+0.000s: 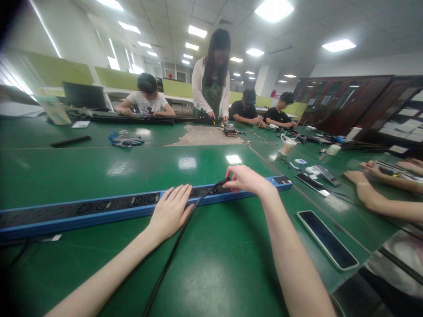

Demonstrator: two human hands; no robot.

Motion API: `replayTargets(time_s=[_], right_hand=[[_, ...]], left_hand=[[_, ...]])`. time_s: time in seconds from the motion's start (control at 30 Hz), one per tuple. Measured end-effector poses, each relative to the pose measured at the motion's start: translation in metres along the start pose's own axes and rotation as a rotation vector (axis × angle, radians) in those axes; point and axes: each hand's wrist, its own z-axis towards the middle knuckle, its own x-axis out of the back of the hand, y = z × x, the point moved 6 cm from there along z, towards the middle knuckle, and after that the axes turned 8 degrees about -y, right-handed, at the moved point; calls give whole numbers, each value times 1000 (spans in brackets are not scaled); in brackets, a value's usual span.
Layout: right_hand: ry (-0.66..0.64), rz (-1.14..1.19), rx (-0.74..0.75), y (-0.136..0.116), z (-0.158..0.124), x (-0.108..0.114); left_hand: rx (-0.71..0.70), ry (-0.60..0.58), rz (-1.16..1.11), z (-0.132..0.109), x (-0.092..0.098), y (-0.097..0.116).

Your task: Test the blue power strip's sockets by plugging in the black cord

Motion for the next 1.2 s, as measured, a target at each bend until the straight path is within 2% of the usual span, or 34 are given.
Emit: replayTargets(time_s=[0.17, 0.27, 0.37, 0.43, 0.6, 0.7, 0.8, 0.9, 1.2], right_hand=[[452, -433, -13, -32, -6, 19], [674, -446, -91, -38, -13, 28], [839, -367, -186, -28, -17, 38], [815, -314, -213, -17, -12, 38], [461, -257, -176, 10, 20, 11], [335, -245, -167, 21, 37, -9], [320, -274, -214, 28, 47, -20], [344, -307, -254, 31, 49, -22], [323, -382, -293, 26, 55, -33]], left_hand=[[1, 16, -2, 0, 1, 0], [-1, 8, 10, 0, 1, 1], [-4, 0, 15, 0, 0, 1], [-1, 5, 10, 0, 1, 1], [9, 5, 1, 0, 1, 1], [12, -9, 7, 1, 1, 1], [13, -10, 7, 1, 2, 1], [13, -10, 6, 0, 2, 0], [18, 14, -4, -1, 3, 1]])
